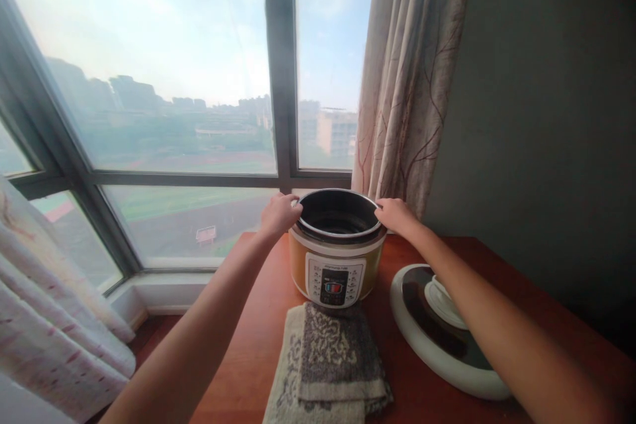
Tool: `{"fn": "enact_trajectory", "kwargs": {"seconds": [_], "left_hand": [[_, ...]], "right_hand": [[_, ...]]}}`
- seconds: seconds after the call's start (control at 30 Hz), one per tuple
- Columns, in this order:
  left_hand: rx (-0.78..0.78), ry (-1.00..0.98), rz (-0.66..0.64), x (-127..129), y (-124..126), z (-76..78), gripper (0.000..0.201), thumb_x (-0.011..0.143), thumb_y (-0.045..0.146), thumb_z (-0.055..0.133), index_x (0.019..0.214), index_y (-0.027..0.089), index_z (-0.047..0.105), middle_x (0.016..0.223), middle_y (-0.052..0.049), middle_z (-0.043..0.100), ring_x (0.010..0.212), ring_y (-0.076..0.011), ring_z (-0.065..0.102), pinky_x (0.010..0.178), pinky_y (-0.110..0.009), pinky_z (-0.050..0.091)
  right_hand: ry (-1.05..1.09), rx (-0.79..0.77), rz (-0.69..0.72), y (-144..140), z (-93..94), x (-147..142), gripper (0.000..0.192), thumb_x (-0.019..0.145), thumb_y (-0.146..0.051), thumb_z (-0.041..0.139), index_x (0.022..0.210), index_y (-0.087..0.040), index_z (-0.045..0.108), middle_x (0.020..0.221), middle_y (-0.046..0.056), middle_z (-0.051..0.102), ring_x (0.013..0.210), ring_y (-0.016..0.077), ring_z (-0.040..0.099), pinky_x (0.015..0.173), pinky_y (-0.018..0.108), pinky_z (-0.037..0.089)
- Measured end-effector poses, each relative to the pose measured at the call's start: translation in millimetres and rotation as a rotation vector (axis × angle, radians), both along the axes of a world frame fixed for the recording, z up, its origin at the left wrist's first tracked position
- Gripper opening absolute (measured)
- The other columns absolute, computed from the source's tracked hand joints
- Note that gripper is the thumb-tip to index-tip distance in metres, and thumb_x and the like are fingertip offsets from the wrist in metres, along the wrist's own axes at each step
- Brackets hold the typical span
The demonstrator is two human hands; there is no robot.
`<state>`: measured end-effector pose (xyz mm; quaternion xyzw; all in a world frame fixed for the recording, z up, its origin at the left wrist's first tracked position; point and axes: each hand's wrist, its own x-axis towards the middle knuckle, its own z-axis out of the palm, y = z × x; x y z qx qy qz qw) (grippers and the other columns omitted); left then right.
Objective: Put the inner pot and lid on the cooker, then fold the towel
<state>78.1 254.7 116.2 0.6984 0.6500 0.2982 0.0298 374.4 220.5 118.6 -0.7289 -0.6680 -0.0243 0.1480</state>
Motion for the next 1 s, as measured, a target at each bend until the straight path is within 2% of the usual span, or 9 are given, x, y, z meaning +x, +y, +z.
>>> {"fn": "enact_trajectory", "kwargs": {"seconds": [0.1, 0.27, 0.4, 0.6, 0.7, 0.77, 0.87, 1.0], "left_hand": [[0.028, -0.129, -0.052, -3, 9, -9.8, 0.042, 0.081, 0.031, 0.055, 0.117, 0.023, 0.074, 0.125, -0.013, 0.067, 0.122, -0.0332, 0.058, 0.104, -0.042, 0.044], [0.029, -0.247, -0.145, -3, 19, -24.2, 0.043, 0.084, 0.027, 0.048, 0.119, 0.018, 0.071, 0.119, -0.010, 0.072, 0.116, -0.0274, 0.063, 0.100, -0.035, 0.047], [0.056, -0.333, -0.169, -4, 18, -30.4, 0.044, 0.085, 0.029, 0.046, 0.120, 0.016, 0.070, 0.118, -0.010, 0.073, 0.111, -0.0272, 0.065, 0.099, -0.035, 0.048], [0.111, -0.423, -0.242, -9, 15, -38.1, 0.043, 0.093, 0.043, 0.040, 0.107, 0.018, 0.073, 0.113, -0.009, 0.074, 0.111, -0.0265, 0.064, 0.100, -0.037, 0.046], [0.149, -0.568, -0.265, -17, 19, -49.9, 0.046, 0.095, 0.045, 0.038, 0.111, 0.018, 0.071, 0.118, -0.010, 0.072, 0.116, -0.0254, 0.062, 0.100, -0.036, 0.047], [0.145, -0.653, -0.258, -23, 22, -59.3, 0.049, 0.096, 0.046, 0.036, 0.119, 0.016, 0.068, 0.121, -0.011, 0.071, 0.112, -0.0244, 0.064, 0.093, -0.035, 0.051], [0.116, -0.717, -0.250, -28, 27, -69.3, 0.055, 0.095, 0.051, 0.037, 0.126, 0.014, 0.065, 0.118, -0.012, 0.072, 0.100, -0.0225, 0.067, 0.082, -0.032, 0.054], [0.106, -0.746, -0.202, -27, 30, -70.4, 0.057, 0.093, 0.057, 0.041, 0.122, 0.015, 0.067, 0.112, -0.011, 0.073, 0.093, -0.0215, 0.068, 0.078, -0.030, 0.054]], "right_hand": [[0.008, 0.004, -0.006, -2, -0.2, 0, 0.038, 0.088, -0.028, 0.048, 0.115, -0.023, 0.074, 0.113, 0.013, 0.074, 0.105, 0.0298, 0.068, 0.083, 0.033, 0.048], [0.041, 0.036, -0.001, -2, -4.0, 2, 0.037, 0.089, -0.028, 0.047, 0.114, -0.023, 0.074, 0.111, 0.013, 0.074, 0.104, 0.0304, 0.068, 0.081, 0.033, 0.048], [0.087, 0.090, 0.048, -3, -8.3, 5, 0.037, 0.092, -0.031, 0.046, 0.117, -0.025, 0.073, 0.107, 0.010, 0.076, 0.103, 0.0268, 0.068, 0.082, 0.030, 0.046], [0.183, 0.210, 0.108, -28, -22.1, 27, 0.051, 0.098, -0.038, 0.037, 0.141, -0.014, 0.054, 0.084, 0.006, 0.074, 0.084, 0.0202, 0.068, 0.076, 0.026, 0.044], [0.215, 0.267, 0.073, -49, -40.6, 53, 0.055, 0.096, -0.041, 0.038, 0.141, -0.012, 0.053, 0.072, 0.003, 0.069, 0.074, 0.0207, 0.065, 0.072, 0.028, 0.044], [0.172, 0.221, 0.003, -63, -58.1, 73, 0.054, 0.094, -0.042, 0.042, 0.136, -0.013, 0.057, 0.072, 0.003, 0.069, 0.075, 0.0226, 0.066, 0.071, 0.030, 0.044], [0.043, 0.098, -0.121, -83, -88.1, 101, 0.049, 0.094, -0.045, 0.043, 0.129, -0.016, 0.062, 0.088, 0.009, 0.072, 0.088, 0.0263, 0.068, 0.076, 0.033, 0.046], [-0.139, 0.020, -0.191, -107, -123.9, 124, 0.048, 0.096, -0.051, 0.041, 0.125, -0.022, 0.065, 0.116, 0.015, 0.068, 0.104, 0.0306, 0.066, 0.083, 0.039, 0.047]]}}
